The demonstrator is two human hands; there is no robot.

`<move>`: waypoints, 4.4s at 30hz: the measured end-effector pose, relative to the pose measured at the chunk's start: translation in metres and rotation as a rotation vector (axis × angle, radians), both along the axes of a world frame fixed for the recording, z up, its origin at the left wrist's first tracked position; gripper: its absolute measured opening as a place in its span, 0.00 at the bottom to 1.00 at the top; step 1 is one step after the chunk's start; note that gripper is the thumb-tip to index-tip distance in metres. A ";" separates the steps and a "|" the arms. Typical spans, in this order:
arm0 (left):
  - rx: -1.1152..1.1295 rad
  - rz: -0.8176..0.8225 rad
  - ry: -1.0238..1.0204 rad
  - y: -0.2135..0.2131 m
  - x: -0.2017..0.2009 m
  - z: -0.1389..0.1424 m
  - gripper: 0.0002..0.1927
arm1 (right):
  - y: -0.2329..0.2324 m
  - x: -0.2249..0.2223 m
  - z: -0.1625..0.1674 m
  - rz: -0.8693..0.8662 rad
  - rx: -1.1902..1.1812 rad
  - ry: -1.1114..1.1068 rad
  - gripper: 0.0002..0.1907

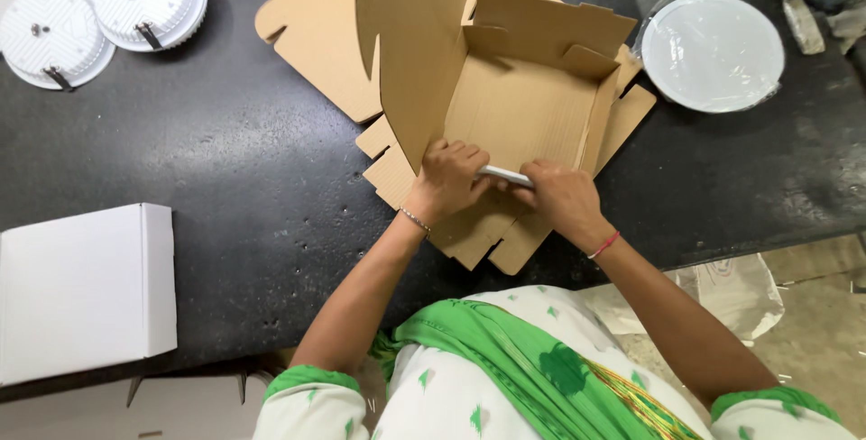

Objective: The person folds flat cardboard boxes into shape and places white round LED panel lights, some wrapped in plastic film, into the boxes, closing the lids and stacking the packed boxes on the workbench.

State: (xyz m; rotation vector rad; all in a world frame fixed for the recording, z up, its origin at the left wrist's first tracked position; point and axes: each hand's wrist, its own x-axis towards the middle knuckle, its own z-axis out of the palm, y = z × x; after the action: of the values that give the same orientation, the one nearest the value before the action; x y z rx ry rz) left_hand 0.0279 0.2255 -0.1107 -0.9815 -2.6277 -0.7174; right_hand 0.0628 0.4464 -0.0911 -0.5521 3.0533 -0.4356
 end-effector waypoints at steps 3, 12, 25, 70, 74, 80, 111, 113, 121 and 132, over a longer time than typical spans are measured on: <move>-0.028 0.021 0.054 -0.009 0.002 0.002 0.11 | -0.014 0.010 0.014 0.017 -0.021 0.008 0.14; 0.106 0.446 0.081 -0.063 0.006 0.051 0.29 | 0.020 -0.005 0.086 0.291 -0.416 0.084 0.35; -0.145 0.384 0.232 -0.046 0.028 0.050 0.13 | 0.085 0.000 0.080 0.261 -0.008 0.227 0.17; -0.004 0.448 -0.016 0.091 0.073 0.008 0.16 | 0.074 -0.069 0.008 0.537 -0.012 0.119 0.17; -0.058 0.465 0.054 0.093 0.067 0.003 0.19 | 0.072 -0.072 0.002 0.506 0.062 0.207 0.15; -0.093 0.505 -0.086 0.098 0.051 -0.007 0.19 | 0.076 -0.084 -0.005 0.480 0.102 0.178 0.19; -0.098 0.226 -0.102 0.036 0.047 0.035 0.30 | 0.260 -0.078 -0.015 -0.039 0.052 0.614 0.14; -0.240 0.344 -0.202 0.028 0.052 0.030 0.14 | 0.277 -0.096 -0.004 -0.228 -0.073 0.652 0.11; -0.011 0.254 -0.145 0.062 0.083 0.023 0.08 | 0.305 -0.127 0.007 -0.843 -0.832 0.006 0.10; 0.374 0.334 -0.136 0.001 0.091 0.097 0.09 | 0.105 -0.085 -0.025 -0.394 -1.453 -0.303 0.10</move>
State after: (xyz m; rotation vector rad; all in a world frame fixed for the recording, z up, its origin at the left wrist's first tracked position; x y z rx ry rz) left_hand 0.1185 0.2265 -0.0136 -0.3918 -2.5385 -1.1607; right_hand -0.0220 0.5511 -0.1165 0.1984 2.0175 -2.4100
